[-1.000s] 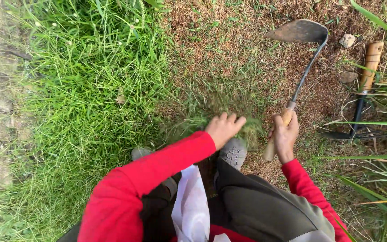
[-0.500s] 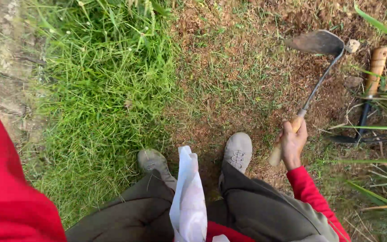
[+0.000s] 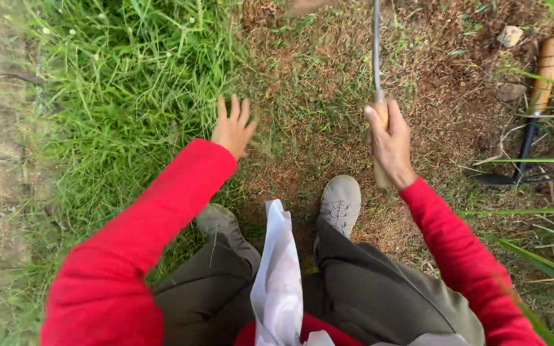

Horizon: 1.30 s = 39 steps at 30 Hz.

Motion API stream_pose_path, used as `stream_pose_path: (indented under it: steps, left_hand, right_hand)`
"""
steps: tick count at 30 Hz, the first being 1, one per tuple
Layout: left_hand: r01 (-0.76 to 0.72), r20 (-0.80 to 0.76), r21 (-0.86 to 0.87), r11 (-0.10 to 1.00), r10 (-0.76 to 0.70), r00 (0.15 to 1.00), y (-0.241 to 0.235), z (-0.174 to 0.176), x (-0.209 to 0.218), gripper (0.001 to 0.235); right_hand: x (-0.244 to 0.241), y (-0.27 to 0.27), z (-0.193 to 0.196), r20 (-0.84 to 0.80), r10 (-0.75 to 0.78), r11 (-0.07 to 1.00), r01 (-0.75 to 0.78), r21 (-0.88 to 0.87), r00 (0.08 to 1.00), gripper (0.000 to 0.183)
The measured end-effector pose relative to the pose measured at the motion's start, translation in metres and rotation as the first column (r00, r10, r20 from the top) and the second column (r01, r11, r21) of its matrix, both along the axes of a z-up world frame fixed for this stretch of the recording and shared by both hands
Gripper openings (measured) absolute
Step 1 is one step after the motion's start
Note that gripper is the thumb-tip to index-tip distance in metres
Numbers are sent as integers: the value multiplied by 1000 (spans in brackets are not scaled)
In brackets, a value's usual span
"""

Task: The person uses a sickle to cut tall grass in a garden area. They repeatedly swing the tool to slice through the vegetation and occasionally use their left hand to gather or clear the cut grass from the ground.

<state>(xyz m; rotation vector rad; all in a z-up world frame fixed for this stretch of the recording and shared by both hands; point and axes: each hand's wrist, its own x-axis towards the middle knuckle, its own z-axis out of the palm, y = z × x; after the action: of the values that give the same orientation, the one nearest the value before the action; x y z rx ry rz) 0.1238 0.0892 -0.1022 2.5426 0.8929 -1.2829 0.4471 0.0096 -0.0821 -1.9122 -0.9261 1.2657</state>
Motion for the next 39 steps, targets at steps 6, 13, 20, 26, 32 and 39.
stream_pose_path:
  steps: [6, 13, 20, 26, 32, 39]
  left_hand:
    - [282, -21, -47, 958, -283, 959, -93, -47, -95, 39]
    - [376, -82, -75, 924, -381, 921, -104, 84, -60, 49]
    - [94, 683, 330, 939, -307, 663, 9, 69, 9, 32]
    - [-65, 84, 666, 743, 11, 996, 173, 1, 36, 118]
    - [-568, 223, 462, 681, 531, 818, 185, -7, -9, 107]
    - [-397, 242, 378, 837, 324, 914, 74, 21, 7, 67]
  right_hand:
    - [-20, -5, -21, 130, 281, 960, -280, -30, 951, 27]
    - [4, -124, -21, 341, 682, 731, -580, -360, 647, 39]
    - [38, -149, 1, 421, 401, 900, -264, -346, 814, 40]
    - [53, -127, -18, 403, 130, 990, -96, -105, 906, 30]
    - [28, -41, 8, 276, 45, 999, -43, -13, 960, 23]
    - [-10, 163, -11, 65, -27, 951, 5, 310, 998, 21]
